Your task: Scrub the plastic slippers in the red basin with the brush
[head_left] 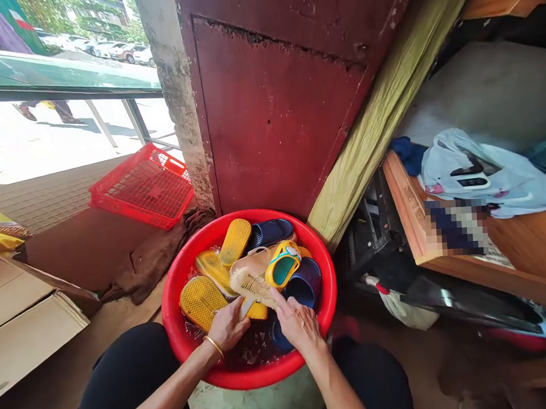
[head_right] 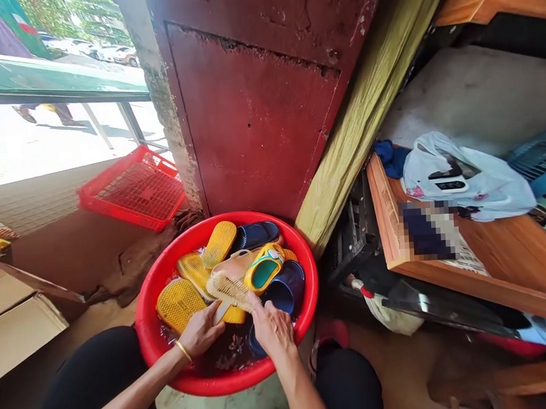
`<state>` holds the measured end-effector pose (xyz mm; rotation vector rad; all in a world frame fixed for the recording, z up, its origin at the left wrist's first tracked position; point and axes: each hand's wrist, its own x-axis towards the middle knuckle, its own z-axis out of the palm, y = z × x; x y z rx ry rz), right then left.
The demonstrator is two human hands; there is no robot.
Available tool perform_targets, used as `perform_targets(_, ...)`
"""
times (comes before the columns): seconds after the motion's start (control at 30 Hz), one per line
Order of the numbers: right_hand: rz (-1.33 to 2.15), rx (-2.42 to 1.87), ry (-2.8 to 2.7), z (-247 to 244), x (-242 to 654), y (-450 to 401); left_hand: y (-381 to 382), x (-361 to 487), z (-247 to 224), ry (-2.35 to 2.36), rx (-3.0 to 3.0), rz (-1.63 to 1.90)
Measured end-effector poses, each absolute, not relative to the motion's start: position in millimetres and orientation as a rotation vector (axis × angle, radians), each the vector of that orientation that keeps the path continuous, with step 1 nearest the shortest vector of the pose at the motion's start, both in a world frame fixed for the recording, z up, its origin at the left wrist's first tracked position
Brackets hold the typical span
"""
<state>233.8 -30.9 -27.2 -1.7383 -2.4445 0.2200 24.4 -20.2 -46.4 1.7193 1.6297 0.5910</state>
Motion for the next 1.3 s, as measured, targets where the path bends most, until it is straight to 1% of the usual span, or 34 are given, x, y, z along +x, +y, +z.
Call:
perform_targets(0.2,0.253,-1.904,-2.274,-27,246,-5,-25,14,-35,1.533,1.737,0.706)
perform_targets(0.3,0.324,-1.895,-2.181,-29,248,2,-30,7,-32,1.448,1.619,0.848)
perform_targets(0.4,0.485,-1.707,-2.097,-28,245,1,-32,5,-32,1.315,1.428,1.024)
perform_targets(0.5,0.585,-1.441,-2.100,-26,236,-9,-31,6,-31,1.254,1.244,1.069)
perform_targets(0.57,0.543,-1.381,-2.171,-25,233,-16,-29,7,-30,1.224,1.182,1.090)
perform_targets(0.7,0.352,-1.632,-2.225,-23,245,-17,-24,5,-28,1.149,1.146,1.189)
perform_targets(0.77,0.316,-1.690,-2.185,-22,254,-14,-22,5,-30,1.168,1.137,1.244)
perform_targets(0.87,0.289,-1.569,-2.141,-21,254,-20,-19,8,-33,1.202,1.142,1.298)
perform_targets(1.0,0.226,-1.392,-2.263,-21,236,-36,-20,18,-32,1.206,1.122,1.267)
perform_targets(1.2,0.164,-1.585,-2.224,-19,256,-28,-20,21,-16,1.235,0.797,1.260)
perform_targets(1.3,0.231,-1.502,-2.191,-18,254,-31,-16,22,-15,1.221,0.800,1.255)
